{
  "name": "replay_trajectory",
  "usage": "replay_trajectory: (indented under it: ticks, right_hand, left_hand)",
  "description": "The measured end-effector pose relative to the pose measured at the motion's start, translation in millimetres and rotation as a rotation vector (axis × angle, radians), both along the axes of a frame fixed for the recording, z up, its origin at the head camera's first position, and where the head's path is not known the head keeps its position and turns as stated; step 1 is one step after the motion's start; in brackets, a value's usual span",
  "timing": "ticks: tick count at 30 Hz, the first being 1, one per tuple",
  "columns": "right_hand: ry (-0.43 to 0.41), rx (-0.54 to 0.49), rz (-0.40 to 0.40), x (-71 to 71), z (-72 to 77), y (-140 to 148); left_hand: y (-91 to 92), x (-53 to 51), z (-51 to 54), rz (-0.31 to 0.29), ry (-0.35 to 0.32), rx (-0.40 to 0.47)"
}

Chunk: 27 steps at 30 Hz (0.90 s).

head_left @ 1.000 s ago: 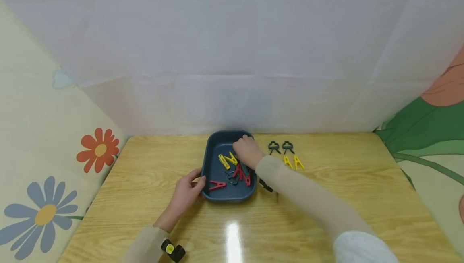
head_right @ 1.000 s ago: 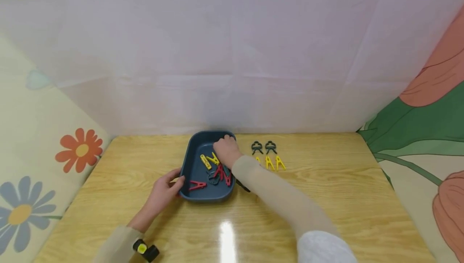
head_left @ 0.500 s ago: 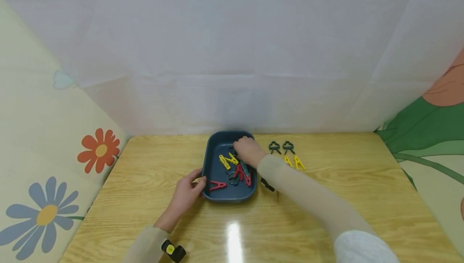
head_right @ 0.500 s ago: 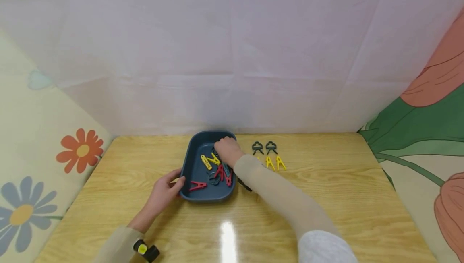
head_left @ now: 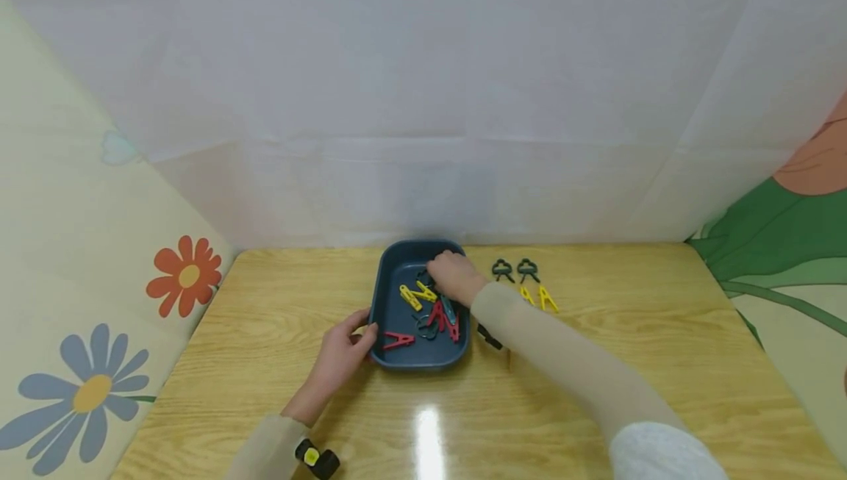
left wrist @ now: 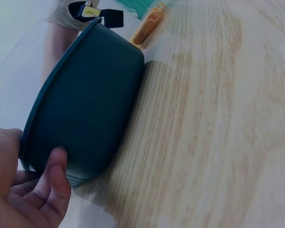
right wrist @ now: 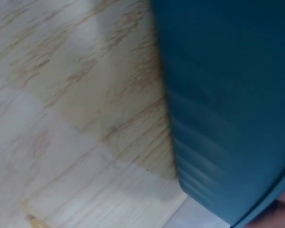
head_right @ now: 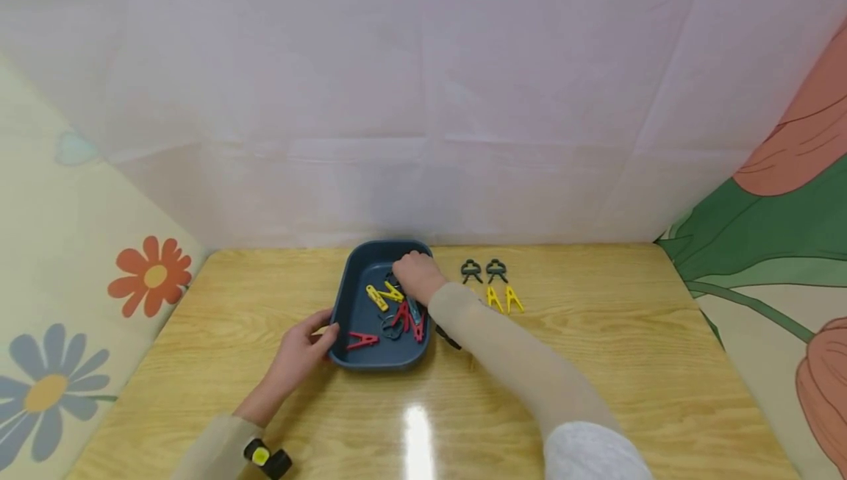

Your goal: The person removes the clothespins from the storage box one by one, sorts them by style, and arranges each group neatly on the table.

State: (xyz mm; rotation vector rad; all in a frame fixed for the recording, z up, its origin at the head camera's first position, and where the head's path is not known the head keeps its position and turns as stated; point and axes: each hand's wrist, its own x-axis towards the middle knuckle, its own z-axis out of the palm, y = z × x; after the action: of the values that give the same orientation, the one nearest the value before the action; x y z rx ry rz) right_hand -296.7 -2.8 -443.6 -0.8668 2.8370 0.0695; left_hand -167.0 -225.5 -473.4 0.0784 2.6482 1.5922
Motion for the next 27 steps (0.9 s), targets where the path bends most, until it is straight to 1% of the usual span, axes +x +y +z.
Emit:
replay_trajectory:
  ticks: [5,12,19,27]
  right_hand:
    - [0.008,0.02,0.017,-1.2,-1.5,0.4]
    - [-0.008,0.021,0.009,0.3,0.5,0.8]
    - [0.005,0.048,0.036,1.0,1.3,1.3]
    - [0.026,0.019,0.057,0.6,1.4,3.0]
  left_hand:
    - [0.9,-0.9,-1.5,0.005,-0.011,-0.03]
    - [1.4,-0.2,-0.8,0.013,-0.004,-0.025]
    - [1.1,0.6,0.3,0.008,-0.007,-0.015]
    - [1.5,-0.2,-0.2,0.011,-0.014,-0.015]
